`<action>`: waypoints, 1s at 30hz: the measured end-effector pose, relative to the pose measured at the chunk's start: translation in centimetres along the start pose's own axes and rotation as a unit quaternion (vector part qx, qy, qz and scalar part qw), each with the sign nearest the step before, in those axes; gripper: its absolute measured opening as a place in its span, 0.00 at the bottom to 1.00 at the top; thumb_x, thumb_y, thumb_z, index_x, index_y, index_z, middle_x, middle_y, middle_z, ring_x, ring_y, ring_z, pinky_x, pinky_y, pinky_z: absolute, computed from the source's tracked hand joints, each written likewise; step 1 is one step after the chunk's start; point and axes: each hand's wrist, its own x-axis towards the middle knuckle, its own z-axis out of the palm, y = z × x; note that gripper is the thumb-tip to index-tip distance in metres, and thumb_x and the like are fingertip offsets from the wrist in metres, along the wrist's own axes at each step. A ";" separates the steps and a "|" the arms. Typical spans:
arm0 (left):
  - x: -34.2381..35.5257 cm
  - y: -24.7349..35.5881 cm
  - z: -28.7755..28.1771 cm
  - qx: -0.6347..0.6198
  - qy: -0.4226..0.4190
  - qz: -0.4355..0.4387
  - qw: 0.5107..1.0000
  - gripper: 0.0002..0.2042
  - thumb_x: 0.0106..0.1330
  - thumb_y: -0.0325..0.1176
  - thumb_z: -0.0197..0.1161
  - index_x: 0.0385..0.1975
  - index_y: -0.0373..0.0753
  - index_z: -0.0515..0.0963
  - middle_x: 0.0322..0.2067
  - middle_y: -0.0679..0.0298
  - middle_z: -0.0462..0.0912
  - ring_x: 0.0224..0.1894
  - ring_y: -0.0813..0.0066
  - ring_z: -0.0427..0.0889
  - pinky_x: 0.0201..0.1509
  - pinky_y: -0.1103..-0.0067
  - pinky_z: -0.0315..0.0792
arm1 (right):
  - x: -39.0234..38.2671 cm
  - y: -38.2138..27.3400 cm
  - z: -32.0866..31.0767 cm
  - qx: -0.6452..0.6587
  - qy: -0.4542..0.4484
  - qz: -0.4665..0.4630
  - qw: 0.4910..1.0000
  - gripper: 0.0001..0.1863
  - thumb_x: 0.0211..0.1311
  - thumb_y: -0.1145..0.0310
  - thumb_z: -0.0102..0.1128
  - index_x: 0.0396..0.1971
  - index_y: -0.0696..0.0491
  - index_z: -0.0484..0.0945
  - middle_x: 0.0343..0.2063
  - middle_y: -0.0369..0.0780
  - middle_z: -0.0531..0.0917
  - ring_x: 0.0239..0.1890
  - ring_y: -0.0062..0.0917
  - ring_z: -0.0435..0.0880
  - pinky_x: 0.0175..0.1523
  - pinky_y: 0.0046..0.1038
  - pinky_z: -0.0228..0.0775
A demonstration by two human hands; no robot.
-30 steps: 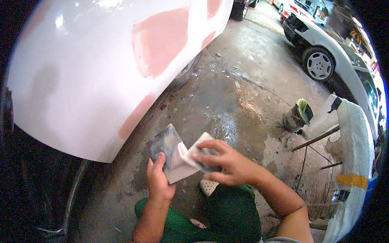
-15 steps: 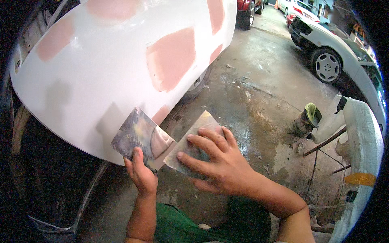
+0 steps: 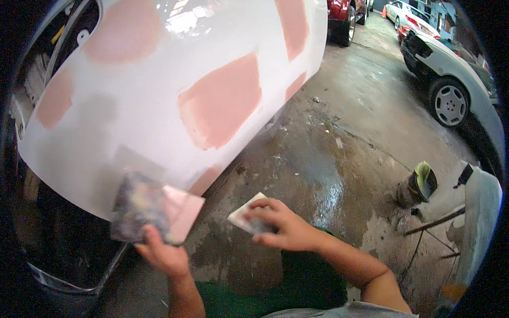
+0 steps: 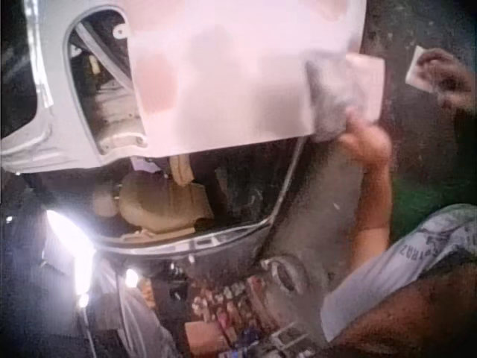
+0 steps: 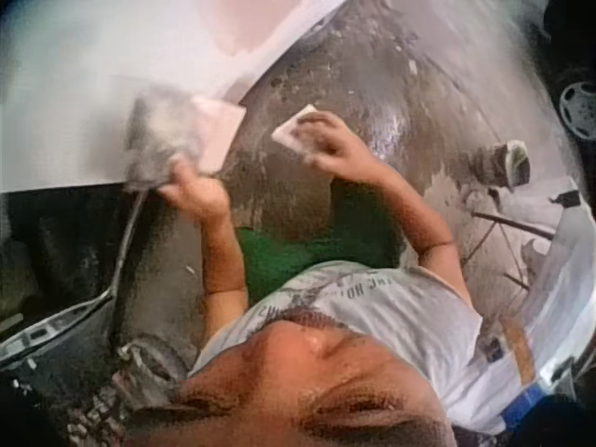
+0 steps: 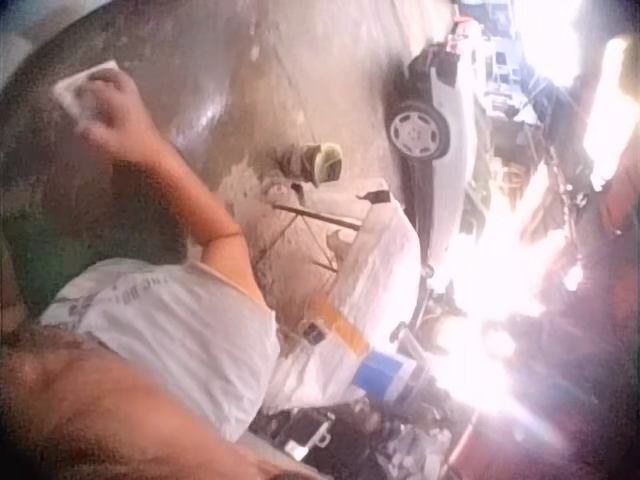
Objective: The person sands the surface of a white car door using a sanding block and sandpaper. They work on various sections of the door, including the edges and areas with pink filler, while occasionally squatting to reach lower parts.
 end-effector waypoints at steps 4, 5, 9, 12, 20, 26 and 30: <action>0.1 1.1 1.1 -0.052 0.092 -0.009 0.994 0.32 0.70 0.41 0.61 0.68 0.29 0.58 0.64 0.48 0.68 0.64 0.55 0.72 0.68 0.58 0.67 | -0.8 6.2 -4.0 0.681 0.086 0.075 0.724 0.39 0.66 0.39 0.52 0.72 0.43 0.60 0.68 0.46 0.66 0.70 0.48 0.65 0.68 0.68 0.55; -0.3 1.5 1.1 -0.043 0.048 -0.005 0.998 0.33 0.71 0.42 0.60 0.68 0.29 0.58 0.65 0.48 0.67 0.64 0.55 0.71 0.68 0.59 0.66 | -0.3 6.6 -5.0 0.725 0.102 0.060 0.679 0.38 0.67 0.40 0.50 0.71 0.44 0.61 0.69 0.46 0.66 0.70 0.49 0.64 0.67 0.69 0.55; -2.9 2.4 2.7 0.034 0.031 -0.085 0.995 0.32 0.72 0.43 0.57 0.69 0.32 0.58 0.64 0.50 0.68 0.65 0.54 0.71 0.69 0.60 0.65 | 1.3 8.5 -9.7 0.776 0.153 0.031 0.612 0.33 0.70 0.52 0.52 0.71 0.46 0.60 0.68 0.45 0.67 0.70 0.53 0.62 0.65 0.71 0.57; -3.9 1.7 4.0 0.020 -0.025 -0.120 0.992 0.29 0.72 0.39 0.54 0.69 0.35 0.58 0.63 0.52 0.69 0.64 0.54 0.71 0.69 0.60 0.65 | 3.4 10.3 -13.4 0.642 0.198 0.071 0.737 0.29 0.70 0.73 0.53 0.70 0.48 0.62 0.66 0.43 0.69 0.70 0.48 0.64 0.67 0.63 0.60; -5.5 -0.3 10.3 0.034 -0.107 -0.217 0.970 0.27 0.71 0.35 0.53 0.68 0.36 0.59 0.62 0.53 0.71 0.63 0.54 0.72 0.68 0.60 0.66 | 19.9 11.2 -18.5 -0.395 0.305 -0.175 0.848 0.38 0.56 0.80 0.56 0.66 0.32 0.70 0.63 0.44 0.69 0.68 0.43 0.65 0.72 0.59 0.51; -4.6 -4.5 13.8 0.009 -0.144 -0.295 0.945 0.28 0.70 0.35 0.56 0.68 0.35 0.60 0.60 0.53 0.72 0.62 0.55 0.73 0.67 0.60 0.67 | 24.8 12.1 -20.1 -0.465 0.336 -0.217 0.790 0.40 0.54 0.76 0.60 0.66 0.24 0.68 0.63 0.40 0.69 0.67 0.40 0.66 0.70 0.66 0.47; -3.3 -7.0 15.4 -0.006 -0.188 -0.298 0.936 0.29 0.69 0.34 0.54 0.69 0.34 0.59 0.61 0.54 0.71 0.63 0.56 0.73 0.68 0.62 0.65 | 25.4 11.4 -21.0 -0.468 0.333 -0.252 0.779 0.39 0.55 0.76 0.60 0.66 0.24 0.69 0.63 0.39 0.70 0.67 0.39 0.66 0.71 0.64 0.47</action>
